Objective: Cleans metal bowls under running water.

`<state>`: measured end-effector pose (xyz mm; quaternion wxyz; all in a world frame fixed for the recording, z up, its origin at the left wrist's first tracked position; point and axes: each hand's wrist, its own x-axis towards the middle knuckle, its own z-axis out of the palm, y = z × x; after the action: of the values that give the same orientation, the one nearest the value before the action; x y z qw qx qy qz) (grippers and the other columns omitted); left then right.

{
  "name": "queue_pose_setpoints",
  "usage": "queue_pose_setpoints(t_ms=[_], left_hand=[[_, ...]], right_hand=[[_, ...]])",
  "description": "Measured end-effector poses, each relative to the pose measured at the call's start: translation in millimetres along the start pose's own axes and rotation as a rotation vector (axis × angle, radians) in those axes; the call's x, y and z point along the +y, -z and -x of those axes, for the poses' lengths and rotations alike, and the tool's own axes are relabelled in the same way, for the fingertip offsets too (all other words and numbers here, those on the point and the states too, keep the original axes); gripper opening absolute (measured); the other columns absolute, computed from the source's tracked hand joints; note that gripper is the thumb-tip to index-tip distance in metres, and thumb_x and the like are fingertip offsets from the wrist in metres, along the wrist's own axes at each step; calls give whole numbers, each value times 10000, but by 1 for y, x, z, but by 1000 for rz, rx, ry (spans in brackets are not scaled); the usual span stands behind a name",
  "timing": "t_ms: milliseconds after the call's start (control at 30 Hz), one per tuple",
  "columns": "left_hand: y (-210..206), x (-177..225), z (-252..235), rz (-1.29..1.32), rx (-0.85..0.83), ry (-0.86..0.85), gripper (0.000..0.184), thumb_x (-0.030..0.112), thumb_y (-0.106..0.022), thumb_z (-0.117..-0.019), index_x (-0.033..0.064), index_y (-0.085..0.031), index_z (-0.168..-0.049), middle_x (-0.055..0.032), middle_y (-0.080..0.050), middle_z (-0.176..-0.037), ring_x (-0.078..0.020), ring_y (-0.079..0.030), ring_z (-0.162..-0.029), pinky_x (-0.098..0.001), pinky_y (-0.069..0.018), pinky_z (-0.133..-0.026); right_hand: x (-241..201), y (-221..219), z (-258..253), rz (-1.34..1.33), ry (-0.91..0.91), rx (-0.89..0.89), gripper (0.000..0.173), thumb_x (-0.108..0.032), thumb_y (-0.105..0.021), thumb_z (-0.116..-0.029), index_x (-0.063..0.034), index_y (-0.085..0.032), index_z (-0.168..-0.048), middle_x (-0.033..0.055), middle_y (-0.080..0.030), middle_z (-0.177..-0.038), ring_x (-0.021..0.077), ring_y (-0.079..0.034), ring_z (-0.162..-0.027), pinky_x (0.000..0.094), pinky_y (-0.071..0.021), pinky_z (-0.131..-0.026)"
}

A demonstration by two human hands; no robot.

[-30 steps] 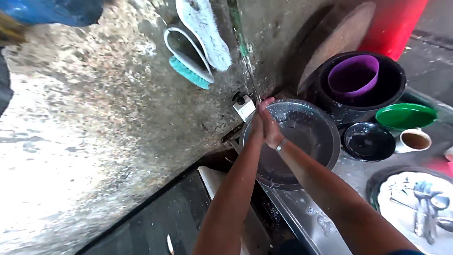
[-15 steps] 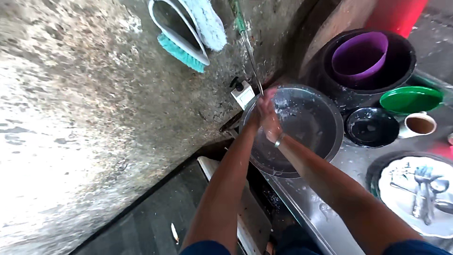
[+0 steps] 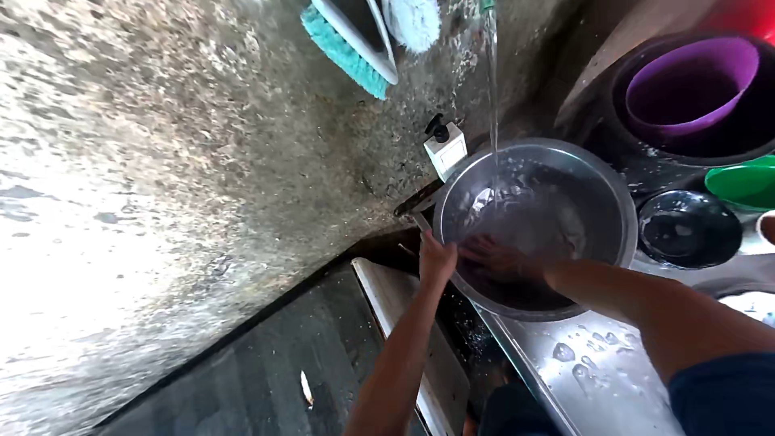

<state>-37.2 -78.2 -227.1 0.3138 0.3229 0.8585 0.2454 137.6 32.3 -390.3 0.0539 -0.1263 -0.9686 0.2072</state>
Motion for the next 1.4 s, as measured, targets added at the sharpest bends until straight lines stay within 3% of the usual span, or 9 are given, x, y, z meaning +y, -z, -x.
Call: queue_pose_setpoints(t_ms=[233,267,367,567,667,900,1167,1300,1400], left_hand=[[-48,-10,36,115,-50,-52,761,208,-572,-1036,33,-101,-1608,-292,-455,-1485,-359,-619,-1217,-511,-554,-974],[-60,-21,65,234,-56,-17,802,238,-622,-1013,15,-124,-1600,-278,-456,-1482,-321,-639,-1181,-479,-585,-925],[-48,-28,74,271,43,46,760,230,-727,-923,-12,-324,-1521,-257,-558,-1389,-309,-609,-1232,-488,-537,-1007],[0,2,-54,101,-8,-70,579,221,-635,-979,107,-425,-1507,-246,-625,-1300,-406,-636,-1160,-635,-523,-940],[-14,-10,-29,29,64,-74,622,135,-618,-956,103,-367,-1524,-248,-621,-1297,-411,-647,-1121,-632,-540,-889],[-52,-4,47,363,289,-75,531,76,-652,-944,-10,-424,-1415,-226,-607,-1280,-268,-635,-1145,-443,-545,-966],[-31,-19,20,283,643,-537,304,209,-591,-1006,-2,-534,-1218,-113,-643,-995,-154,-666,-904,-350,-576,-812],[-82,-43,43,319,529,-369,586,254,-524,-1068,-55,-281,-1503,-246,-594,-1300,-243,-632,-1187,-380,-523,-1026],[-70,-52,56,348,394,-298,787,240,-650,-996,-68,-200,-1564,-279,-491,-1466,-274,-529,-1349,-393,-437,-1143]], right_hand=[[28,44,-10,48,-569,107,633,-446,-524,-1023,-293,-362,-1615,165,-166,-1718,423,-89,-1587,775,-82,-1192],[6,61,-12,33,-565,-191,695,-438,-516,-1058,-345,-177,-1658,90,36,-1746,349,56,-1603,689,-66,-1251],[45,6,4,42,34,84,575,-452,-573,-1005,-319,-470,-1556,42,-273,-1705,309,-152,-1596,688,-77,-1248],[25,19,-23,-7,-337,75,644,-465,-595,-1003,-448,-339,-1594,140,-144,-1727,405,-74,-1590,708,-117,-1228],[41,6,-19,21,-48,103,574,-425,-576,-1005,-414,-431,-1560,45,-294,-1696,312,-228,-1574,632,-165,-1253],[-54,21,-45,-386,-513,237,635,-439,-487,-1068,-311,-261,-1647,138,-147,-1727,365,-169,-1583,699,-163,-1222],[-10,65,66,-26,-763,-93,464,-431,-477,-1047,-236,-599,-1450,159,-574,-1478,416,-494,-1385,683,-315,-1150],[-12,37,21,-81,-819,146,762,-298,-733,-884,-202,-431,-1578,196,-169,-1709,440,-115,-1574,714,-55,-1233],[-49,15,-4,-216,-645,174,579,-454,-531,-1037,-426,-361,-1590,82,-175,-1728,355,-126,-1591,726,-83,-1215]])
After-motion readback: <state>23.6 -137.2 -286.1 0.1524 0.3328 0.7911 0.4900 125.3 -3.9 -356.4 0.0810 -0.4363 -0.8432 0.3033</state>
